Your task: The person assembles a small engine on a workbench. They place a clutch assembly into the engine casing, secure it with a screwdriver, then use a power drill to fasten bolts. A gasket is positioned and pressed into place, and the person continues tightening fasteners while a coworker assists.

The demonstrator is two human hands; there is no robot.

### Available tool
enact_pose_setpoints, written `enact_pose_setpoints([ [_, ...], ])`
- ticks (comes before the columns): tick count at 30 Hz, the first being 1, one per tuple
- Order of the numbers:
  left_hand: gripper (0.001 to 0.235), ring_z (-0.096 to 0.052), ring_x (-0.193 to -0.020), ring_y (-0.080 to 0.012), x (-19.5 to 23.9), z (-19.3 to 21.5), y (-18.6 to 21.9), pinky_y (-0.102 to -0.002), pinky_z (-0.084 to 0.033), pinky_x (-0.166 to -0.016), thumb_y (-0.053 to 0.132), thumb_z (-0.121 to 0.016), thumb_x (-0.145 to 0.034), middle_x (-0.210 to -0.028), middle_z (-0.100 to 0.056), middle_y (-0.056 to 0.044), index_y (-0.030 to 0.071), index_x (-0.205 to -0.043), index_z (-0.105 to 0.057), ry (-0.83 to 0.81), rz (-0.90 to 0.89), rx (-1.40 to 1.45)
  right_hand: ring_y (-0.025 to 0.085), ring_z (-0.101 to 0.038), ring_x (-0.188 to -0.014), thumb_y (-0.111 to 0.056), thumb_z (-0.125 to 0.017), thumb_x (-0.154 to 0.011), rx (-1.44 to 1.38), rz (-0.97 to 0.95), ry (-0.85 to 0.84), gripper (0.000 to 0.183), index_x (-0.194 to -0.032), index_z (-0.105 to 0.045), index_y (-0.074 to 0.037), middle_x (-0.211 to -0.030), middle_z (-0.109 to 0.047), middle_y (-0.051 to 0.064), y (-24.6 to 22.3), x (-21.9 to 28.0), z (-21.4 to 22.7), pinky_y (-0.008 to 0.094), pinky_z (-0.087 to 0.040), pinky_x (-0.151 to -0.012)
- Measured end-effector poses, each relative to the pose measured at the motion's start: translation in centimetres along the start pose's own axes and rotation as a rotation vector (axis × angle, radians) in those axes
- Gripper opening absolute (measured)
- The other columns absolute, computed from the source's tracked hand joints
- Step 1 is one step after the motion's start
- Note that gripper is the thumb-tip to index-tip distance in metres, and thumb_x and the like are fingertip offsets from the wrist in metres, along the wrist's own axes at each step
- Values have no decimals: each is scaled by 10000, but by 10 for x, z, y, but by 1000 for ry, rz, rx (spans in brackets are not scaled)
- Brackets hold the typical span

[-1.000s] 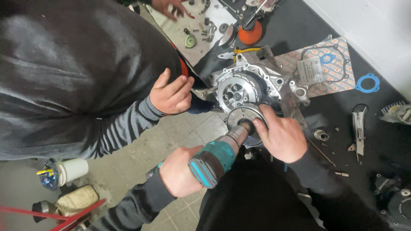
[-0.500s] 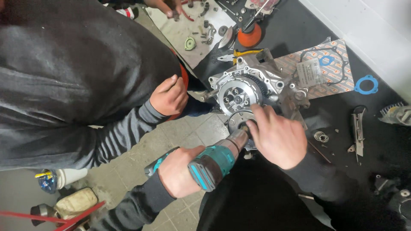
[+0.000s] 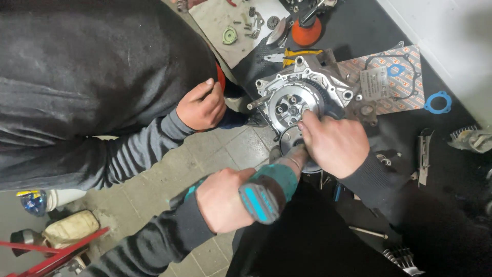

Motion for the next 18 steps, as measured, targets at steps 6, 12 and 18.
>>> enact_pose_setpoints([
  [6,168,-659,-952,-198,-3,8,-15,-288,-512,-841,152,-842,-896,-968,-710,-34,51,-993,-750,-32,-102,-51,330,-652,-529,-285,-626,-976,-39,8,4,169,-944,-623,-119,-639,-647,116,0,1,-1,455,-488,-469],
  [12,247,-670,-877,-272,-22,45,-56,-347,-536,-799,239,-811,-852,-875,-709,-92,71,-1015,-733,-440,292,566,326,-656,-540,-271,-627,-979,-62,14,-3,166,-920,-619,-117,-660,-657,110,1,-1,-3,451,-492,-479],
  [18,300,-719,-756,-403,-45,121,-58,-473,-585,-690,304,-737,-708,-716,-714,-185,112,-935,-696,-813,772,2011,321,-653,-538,-277,-629,-988,-34,21,11,181,-900,-620,-119,-653,-647,103,0,0,-2,448,-491,-481],
])
Point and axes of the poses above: each hand's wrist, its own x-axis away from the middle knuckle, its own z-axis out of the back of the hand, y = z × x, the point moved 8 cm from there along -x, towards the middle knuckle
